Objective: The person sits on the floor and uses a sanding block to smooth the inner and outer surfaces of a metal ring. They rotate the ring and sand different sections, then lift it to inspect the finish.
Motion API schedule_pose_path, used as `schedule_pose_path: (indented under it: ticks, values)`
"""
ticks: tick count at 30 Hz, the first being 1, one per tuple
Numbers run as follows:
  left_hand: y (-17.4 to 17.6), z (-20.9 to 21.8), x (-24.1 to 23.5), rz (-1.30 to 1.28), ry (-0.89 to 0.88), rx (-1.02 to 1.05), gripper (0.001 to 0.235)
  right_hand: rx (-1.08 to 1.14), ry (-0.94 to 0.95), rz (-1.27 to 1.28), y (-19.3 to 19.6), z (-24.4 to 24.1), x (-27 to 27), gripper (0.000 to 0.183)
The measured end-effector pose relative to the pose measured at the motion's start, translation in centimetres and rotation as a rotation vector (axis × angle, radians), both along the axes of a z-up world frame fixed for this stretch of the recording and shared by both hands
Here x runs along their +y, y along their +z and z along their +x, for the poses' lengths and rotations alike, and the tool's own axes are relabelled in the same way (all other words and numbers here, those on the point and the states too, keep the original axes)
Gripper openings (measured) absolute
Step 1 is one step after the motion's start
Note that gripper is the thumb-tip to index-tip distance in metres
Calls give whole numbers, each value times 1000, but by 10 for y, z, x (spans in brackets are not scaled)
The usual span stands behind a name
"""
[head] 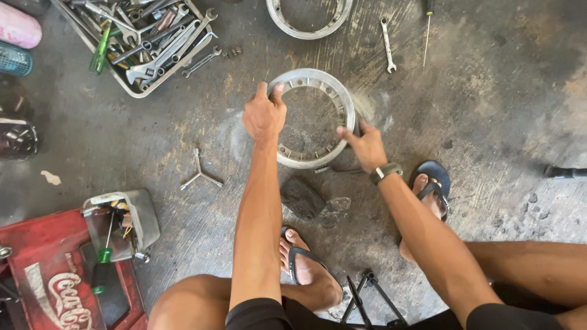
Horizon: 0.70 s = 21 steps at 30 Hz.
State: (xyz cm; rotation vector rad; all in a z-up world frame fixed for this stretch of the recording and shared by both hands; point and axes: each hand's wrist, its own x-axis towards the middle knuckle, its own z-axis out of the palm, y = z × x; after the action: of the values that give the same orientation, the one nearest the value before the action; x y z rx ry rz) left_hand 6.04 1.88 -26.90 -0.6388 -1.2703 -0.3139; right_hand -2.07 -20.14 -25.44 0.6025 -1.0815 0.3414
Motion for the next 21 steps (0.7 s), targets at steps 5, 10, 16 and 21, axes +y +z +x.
schedule_pose_path:
  ticks: [5, 10, 16, 21]
  values:
    - [50, 1, 9, 31, -11, -46, 47, -97, -10, -2, 34, 32, -10, 47]
    - [110, -2, 11, 58, -25, -116, 47, -216, -25, 14, 76, 61, -21, 47]
    - [224, -53, -12, 55, -15, -158, 47, -380, -21, -3, 201, 87, -34, 47]
    - [346, -124, -61, -54, 12, -157, 47, -466, 13, -38, 318, 68, -27, 47]
